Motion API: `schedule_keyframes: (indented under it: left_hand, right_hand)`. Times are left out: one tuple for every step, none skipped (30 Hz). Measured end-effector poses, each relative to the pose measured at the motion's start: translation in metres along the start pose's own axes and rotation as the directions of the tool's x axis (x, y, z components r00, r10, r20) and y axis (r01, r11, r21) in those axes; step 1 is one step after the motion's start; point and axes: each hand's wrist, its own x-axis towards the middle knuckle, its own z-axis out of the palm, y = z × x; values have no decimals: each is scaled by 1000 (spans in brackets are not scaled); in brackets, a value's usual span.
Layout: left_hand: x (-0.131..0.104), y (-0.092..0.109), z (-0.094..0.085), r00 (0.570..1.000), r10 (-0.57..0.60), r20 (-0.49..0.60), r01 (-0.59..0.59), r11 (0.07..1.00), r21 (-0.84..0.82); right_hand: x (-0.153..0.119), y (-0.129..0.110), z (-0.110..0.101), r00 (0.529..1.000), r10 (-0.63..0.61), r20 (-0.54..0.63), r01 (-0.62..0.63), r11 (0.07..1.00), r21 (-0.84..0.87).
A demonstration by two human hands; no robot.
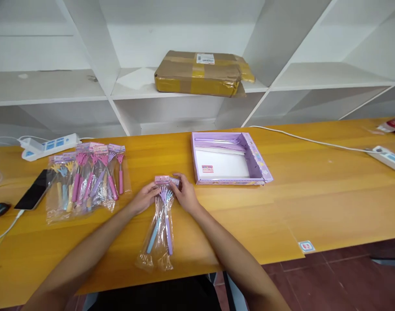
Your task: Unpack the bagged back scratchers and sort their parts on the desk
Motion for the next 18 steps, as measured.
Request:
schedule_keyframes:
  left_hand:
    - [1,1,-1,999,43,-15,-43,999,11]
    - [3,2,-2,995,94,-35,-93,995,26]
    - [5,4,-3,990,132,-50,-130,991,36]
    - [6,6,-4,987,147,-58,-145,989,39]
    - [7,8,-4,989,140,-55,-138,990,42]
    - [7,12,-4,991,128,-46,-125,990,62]
    - [6,16,-4,991,131,-38,-126,985,116]
    - [4,20,-4,987,158,-33,-148,965,216]
    - [1,26,-3,976,214,-35,-188,915,357]
    - [-3,32,-2,956,291,-45,-229,829,510]
    - [-8,38,0,925,375,-58,-252,723,644]
    - [-12,43,3,893,446,-67,-257,624,738]
    - [-17,47,6,872,486,-65,-254,562,787]
    - [-21,49,10,872,486,-56,-257,552,793]
    - [-24,49,15,896,443,-38,-261,594,761]
    - [-27,46,21,934,358,-12,-249,672,698]
    - [-28,41,28,968,251,15,-207,760,616]
    - [-29,34,34,989,146,32,-141,844,518]
  right_hand:
    - [1,1,-1,999,-25,-27,24,999,-39]
    - [1,2,-3,998,-33,-51,30,998,-57]
    - [2,3,-4,998,-17,-62,14,999,-51]
    - [3,4,-5,998,16,-57,-17,1000,-20]
    - [4,4,-6,998,52,-29,-51,998,32]
    - [5,4,-7,997,76,19,-77,992,99]
    - [6,4,-7,994,76,78,-89,981,171]
    - [7,4,-6,989,52,137,-83,969,234]
    - [7,4,-6,983,9,185,-61,958,280]
    - [7,3,-5,976,-38,214,-30,953,302]
    - [7,1,-4,971,-78,225,9,956,293]
    - [7,0,-4,970,-108,216,51,966,254]
    - [7,-2,-4,974,-128,189,91,977,195]
    - [6,-3,-4,978,-142,151,123,984,130]
    - [5,-4,-6,982,-151,118,143,987,73]
    - [5,-5,-7,984,-150,99,147,988,38]
    - [4,-6,-9,984,-142,107,140,990,29]
    - [4,-6,-11,982,-130,138,125,991,43]
